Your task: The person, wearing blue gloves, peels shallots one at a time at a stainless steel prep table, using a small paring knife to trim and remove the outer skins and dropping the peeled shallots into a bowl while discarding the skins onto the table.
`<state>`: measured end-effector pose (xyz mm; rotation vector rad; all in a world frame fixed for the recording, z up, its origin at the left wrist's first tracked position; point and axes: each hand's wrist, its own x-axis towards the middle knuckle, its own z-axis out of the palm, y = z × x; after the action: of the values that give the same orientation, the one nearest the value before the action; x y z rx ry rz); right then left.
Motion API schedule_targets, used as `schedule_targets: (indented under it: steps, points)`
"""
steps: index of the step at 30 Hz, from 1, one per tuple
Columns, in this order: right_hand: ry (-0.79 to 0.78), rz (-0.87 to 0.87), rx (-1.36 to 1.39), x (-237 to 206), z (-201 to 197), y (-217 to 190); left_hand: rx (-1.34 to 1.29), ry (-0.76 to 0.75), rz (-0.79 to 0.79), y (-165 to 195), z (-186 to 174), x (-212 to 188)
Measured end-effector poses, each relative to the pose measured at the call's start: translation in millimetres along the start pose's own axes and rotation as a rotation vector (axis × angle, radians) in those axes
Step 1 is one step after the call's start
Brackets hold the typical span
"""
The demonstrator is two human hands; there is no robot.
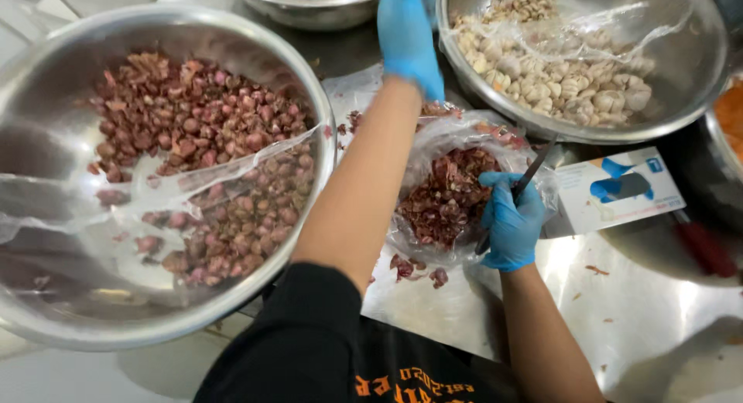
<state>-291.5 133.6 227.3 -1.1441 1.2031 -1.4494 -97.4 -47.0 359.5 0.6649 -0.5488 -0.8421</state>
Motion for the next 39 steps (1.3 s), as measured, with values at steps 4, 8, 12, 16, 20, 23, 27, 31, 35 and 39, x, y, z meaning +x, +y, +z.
schedule_targets:
  steps: [4, 8, 12, 16, 20, 23, 27, 31, 35, 39]
  points:
    - [-0.045, 0.041, 0.065, 8, 11, 2, 0.012, -0.281, 0.161, -19, -26, -66]
    - [-0.066, -0.03, 0.031, 6, 27, -16, 0.102, -0.557, -0.067, -1, -52, -120]
    - [-0.068, -0.136, -0.077, 4, 36, -22, -0.093, -0.531, -0.477, 0, -85, -136]
    - [-0.156, -0.36, -0.198, 6, 36, -13, 0.031, -0.631, -0.514, -18, -126, -130]
    - [-0.236, -0.454, -0.185, 16, 44, -4, 0.057, -0.553, -0.682, -35, -150, -119]
    - [-0.311, -0.5, -0.493, 21, 47, -7, 0.064, -0.612, -0.595, -41, -154, -110]
    - [-0.349, -0.324, -0.38, 29, 62, -7, -0.017, -0.589, -0.65, -40, -157, -95]
    - [-0.295, -0.299, -0.38, 31, 77, 1, 0.102, -0.618, -0.575, -33, -161, -87]
    - [-0.326, -0.409, -0.535, 20, 78, 6, 0.208, -0.682, -0.455, -22, -169, -90]
    - [-0.351, -0.418, -0.546, 14, 85, 7, 0.323, -0.716, -0.392, -8, -176, -88]
